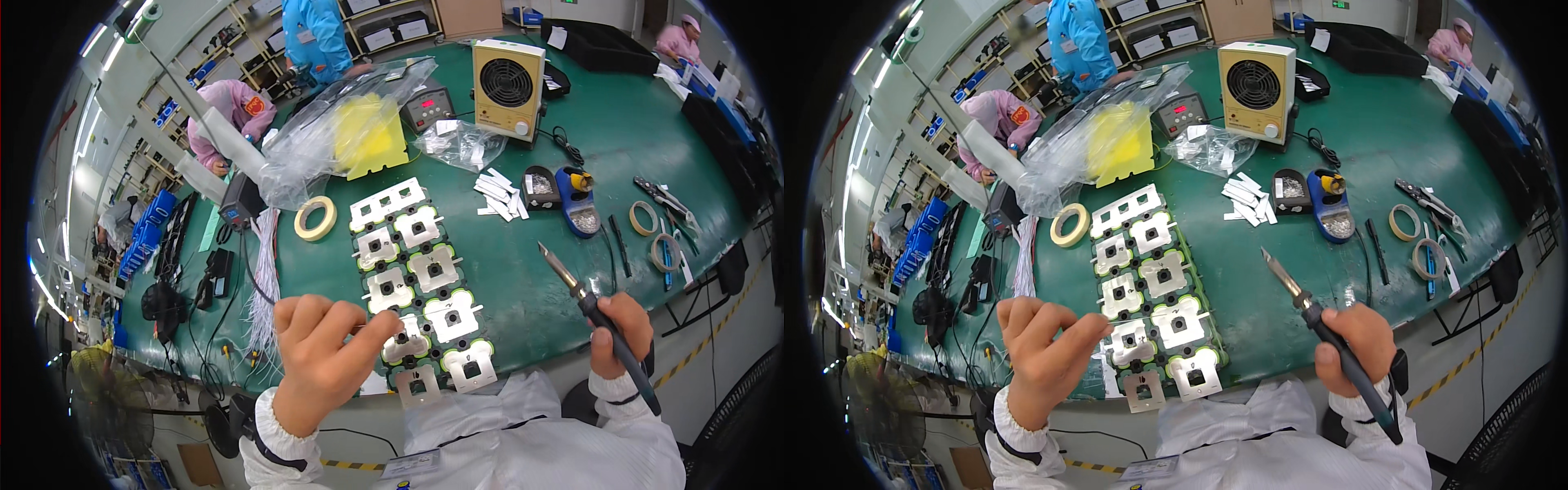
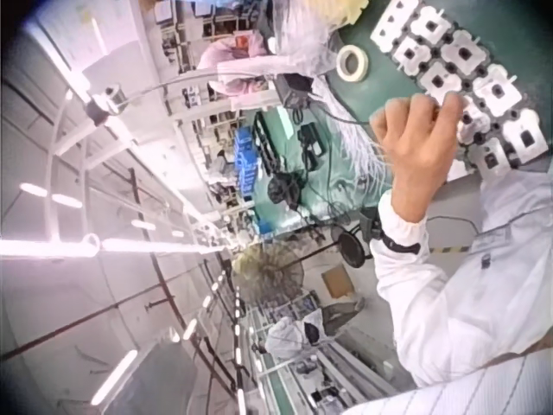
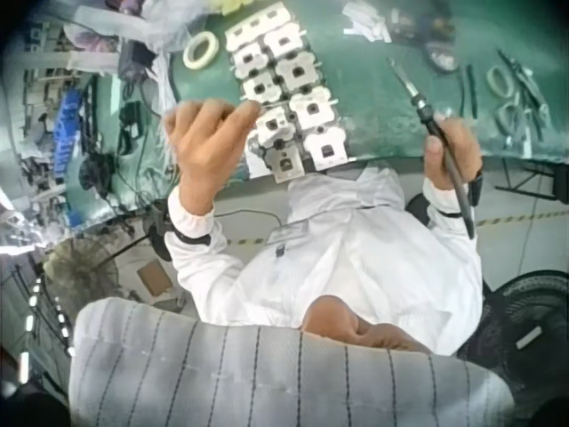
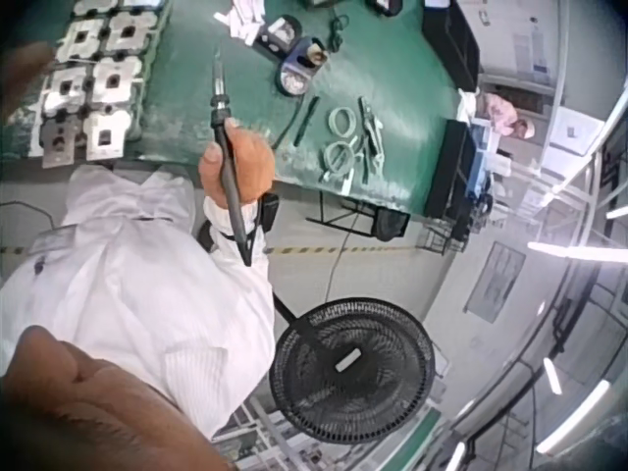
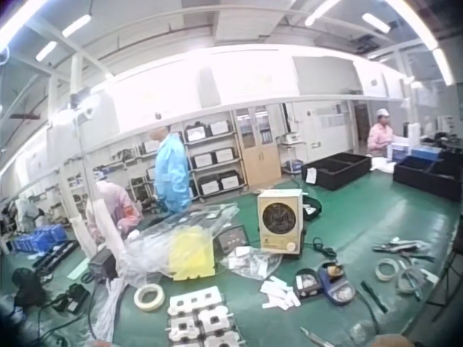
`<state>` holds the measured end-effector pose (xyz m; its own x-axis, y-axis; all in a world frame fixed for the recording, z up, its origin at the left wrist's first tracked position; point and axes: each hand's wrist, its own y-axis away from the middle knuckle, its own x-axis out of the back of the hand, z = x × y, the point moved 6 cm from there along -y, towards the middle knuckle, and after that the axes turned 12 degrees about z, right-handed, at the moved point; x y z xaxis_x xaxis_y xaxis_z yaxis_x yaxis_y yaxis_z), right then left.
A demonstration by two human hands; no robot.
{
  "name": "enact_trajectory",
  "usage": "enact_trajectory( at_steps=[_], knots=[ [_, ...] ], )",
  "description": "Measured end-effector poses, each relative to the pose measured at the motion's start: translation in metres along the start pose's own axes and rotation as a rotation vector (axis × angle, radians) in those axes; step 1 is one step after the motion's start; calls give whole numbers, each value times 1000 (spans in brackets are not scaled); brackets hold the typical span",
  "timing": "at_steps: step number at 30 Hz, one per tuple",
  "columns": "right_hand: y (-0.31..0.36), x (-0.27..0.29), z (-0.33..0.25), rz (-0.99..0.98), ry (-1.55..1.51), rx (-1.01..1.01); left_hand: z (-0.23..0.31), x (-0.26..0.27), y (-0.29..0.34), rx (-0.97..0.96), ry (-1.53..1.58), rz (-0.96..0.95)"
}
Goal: The recorder is assembling a lithium battery pack by soldering connections and applying insulation sheets.
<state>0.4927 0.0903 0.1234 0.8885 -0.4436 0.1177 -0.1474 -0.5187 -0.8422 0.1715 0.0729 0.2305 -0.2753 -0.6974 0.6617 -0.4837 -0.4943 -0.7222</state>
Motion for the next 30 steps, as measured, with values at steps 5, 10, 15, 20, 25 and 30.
enact_trajectory(
  at_steps=[5,10,15,20,25,30],
  knots=[
    [-5,-3,-21,-8,-52,109,-3,-6,1,-1,66,10],
    [-2,1,-17,29,-47,33,-18,-2,14,146,176,3],
    [1,4,-13,45,4,-38,-36,8,26,225,130,38],
    [1,6,-7,82,6,-80,-23,15,16,140,-129,18],
    [-5,-11,-19,-50,-180,145,10,-13,6,78,72,31],
    [0,-32,-26,-61,-300,124,9,-37,-3,67,191,-6]
  ],
)
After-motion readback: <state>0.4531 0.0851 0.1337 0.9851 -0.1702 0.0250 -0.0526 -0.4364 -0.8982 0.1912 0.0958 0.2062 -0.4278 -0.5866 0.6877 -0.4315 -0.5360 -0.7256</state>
